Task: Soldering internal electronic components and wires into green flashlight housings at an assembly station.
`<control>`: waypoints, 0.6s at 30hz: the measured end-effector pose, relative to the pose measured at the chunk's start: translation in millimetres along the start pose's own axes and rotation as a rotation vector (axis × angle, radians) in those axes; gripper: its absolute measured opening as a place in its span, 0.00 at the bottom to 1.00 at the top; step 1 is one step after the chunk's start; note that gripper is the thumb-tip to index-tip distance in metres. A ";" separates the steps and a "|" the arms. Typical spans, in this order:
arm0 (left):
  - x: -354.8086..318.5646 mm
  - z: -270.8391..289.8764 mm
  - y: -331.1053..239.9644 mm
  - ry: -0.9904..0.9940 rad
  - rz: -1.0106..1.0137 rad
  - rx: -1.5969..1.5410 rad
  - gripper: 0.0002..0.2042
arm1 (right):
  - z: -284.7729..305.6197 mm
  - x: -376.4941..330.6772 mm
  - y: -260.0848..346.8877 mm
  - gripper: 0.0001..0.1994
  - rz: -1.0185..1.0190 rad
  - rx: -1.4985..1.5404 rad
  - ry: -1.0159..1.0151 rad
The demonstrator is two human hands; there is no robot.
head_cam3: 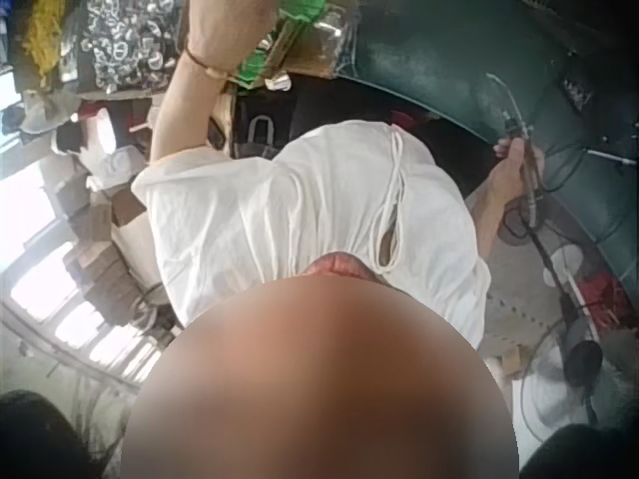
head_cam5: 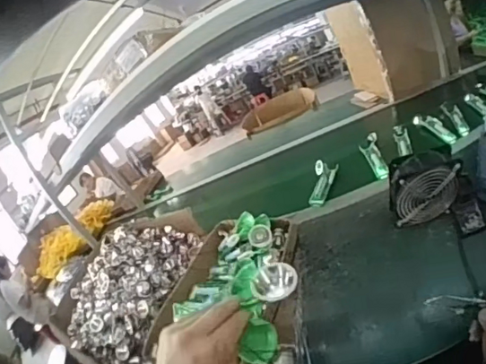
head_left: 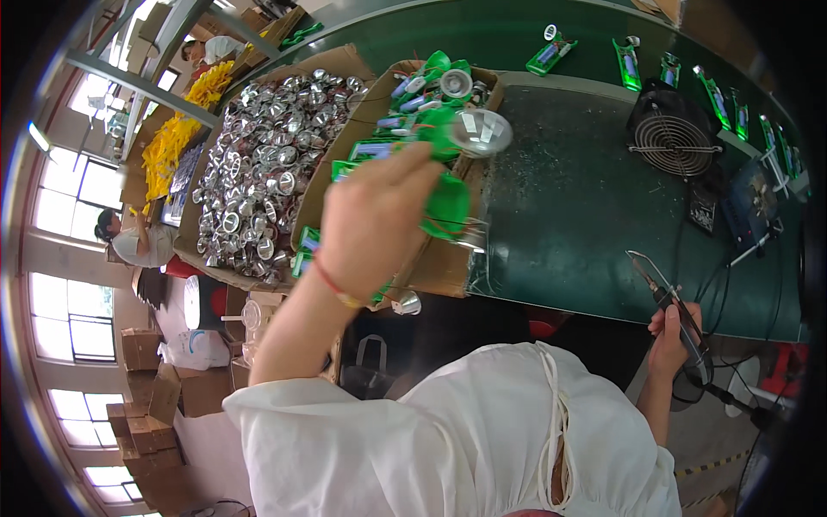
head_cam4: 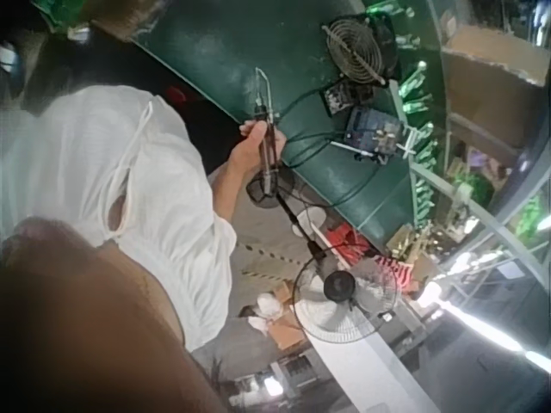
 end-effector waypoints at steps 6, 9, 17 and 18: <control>34.7 -96.6 -144.0 0.203 -0.169 0.037 0.02 | 29.9 3.6 9.3 0.07 0.049 0.018 -0.151; 38.9 -128.3 -178.6 0.303 -0.211 -0.003 0.02 | 48.7 0.5 12.3 0.08 0.026 0.006 -0.174; 32.4 -139.4 -170.3 0.027 -0.067 -0.582 0.08 | 52.2 4.7 18.0 0.10 0.000 -0.022 -0.256; 31.9 -135.5 -161.1 -0.074 -0.051 -0.648 0.07 | 52.2 6.9 18.7 0.10 0.010 -0.002 -0.238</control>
Point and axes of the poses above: each hand's wrist, its own x-axis towards the middle knuckle, its own z-axis out of the back of the hand, y = z × x, the point moved 1 cm from there along x, towards the middle knuckle, and after that the axes turned 11 degrees about x, right-handed, at the moved point
